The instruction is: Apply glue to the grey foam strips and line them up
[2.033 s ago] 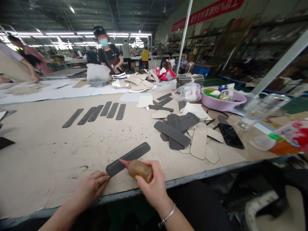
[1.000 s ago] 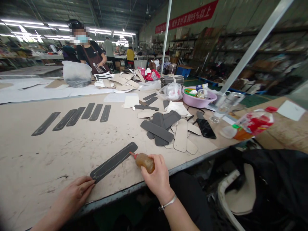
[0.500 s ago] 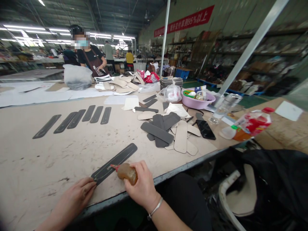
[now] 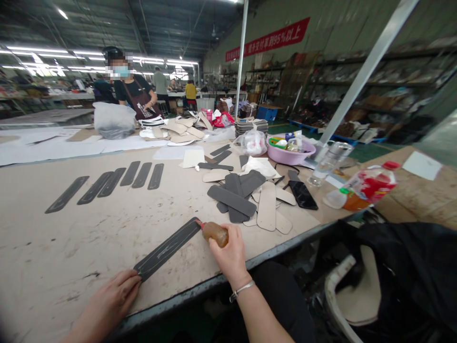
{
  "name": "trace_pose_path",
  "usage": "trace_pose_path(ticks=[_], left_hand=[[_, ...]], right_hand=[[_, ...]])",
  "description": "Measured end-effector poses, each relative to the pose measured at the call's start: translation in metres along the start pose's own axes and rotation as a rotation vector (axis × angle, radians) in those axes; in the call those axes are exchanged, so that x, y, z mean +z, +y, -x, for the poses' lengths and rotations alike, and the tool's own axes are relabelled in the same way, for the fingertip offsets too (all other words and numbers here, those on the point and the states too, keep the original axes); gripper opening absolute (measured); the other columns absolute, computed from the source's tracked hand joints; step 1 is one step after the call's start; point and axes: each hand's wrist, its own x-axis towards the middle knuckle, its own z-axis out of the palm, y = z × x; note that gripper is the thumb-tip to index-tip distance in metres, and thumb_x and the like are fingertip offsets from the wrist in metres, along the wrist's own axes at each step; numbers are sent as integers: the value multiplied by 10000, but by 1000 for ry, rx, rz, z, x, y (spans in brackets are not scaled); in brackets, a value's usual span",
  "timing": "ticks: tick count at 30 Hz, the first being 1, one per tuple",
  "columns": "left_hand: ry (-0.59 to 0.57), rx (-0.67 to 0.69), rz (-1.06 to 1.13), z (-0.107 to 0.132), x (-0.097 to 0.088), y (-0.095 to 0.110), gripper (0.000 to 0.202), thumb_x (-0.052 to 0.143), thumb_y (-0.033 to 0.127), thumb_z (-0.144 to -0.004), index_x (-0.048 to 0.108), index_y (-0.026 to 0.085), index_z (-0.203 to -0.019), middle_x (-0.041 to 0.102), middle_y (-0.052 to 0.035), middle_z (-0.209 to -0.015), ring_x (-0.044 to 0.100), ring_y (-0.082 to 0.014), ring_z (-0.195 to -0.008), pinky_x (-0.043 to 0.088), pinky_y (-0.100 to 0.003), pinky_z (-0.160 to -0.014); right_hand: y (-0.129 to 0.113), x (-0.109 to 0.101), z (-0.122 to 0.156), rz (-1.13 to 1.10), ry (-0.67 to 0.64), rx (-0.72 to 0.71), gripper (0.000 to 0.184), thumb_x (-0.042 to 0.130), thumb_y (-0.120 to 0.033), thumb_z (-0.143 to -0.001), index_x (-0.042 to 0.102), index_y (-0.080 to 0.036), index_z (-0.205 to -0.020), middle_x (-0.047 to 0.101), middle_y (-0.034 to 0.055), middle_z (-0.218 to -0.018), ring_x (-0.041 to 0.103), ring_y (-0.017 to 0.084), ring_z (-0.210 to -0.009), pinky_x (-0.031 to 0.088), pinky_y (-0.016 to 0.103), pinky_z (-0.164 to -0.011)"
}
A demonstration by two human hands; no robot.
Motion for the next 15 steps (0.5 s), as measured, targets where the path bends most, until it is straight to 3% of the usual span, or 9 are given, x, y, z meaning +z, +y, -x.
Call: trace_pose_path(ticks=[5,11,15], left_hand=[[40,23,2,0,0,1,296,386,242,-910,670,205,-837,688,-33,-849,679,-156,-748,559,-223,-694],[-45,-9,11,-2,-3,6,290,373,174,-899,655,191,-832,665,-39,-821,660,-163,-752,555,-251,-710],[-97,-50,10,0,-3,9,269,383,127,-887,636,190,-819,649,-43,-814,645,-161,-755,549,-252,-717]], right_hand=[[-3,-6,4,-28,-36,28,300,632,-255,-683,536,-203,-962,552,43,-934,547,235,-875,481,392,-785],[3,-15,7,-17,-22,95,316,637,-306,-669,548,-200,-953,567,51,-932,551,255,-888,470,415,-806],[6,-12,11,-87,-89,157,346,642,-354,-651,562,-195,-948,597,59,-925,582,259,-849,495,404,-767]])
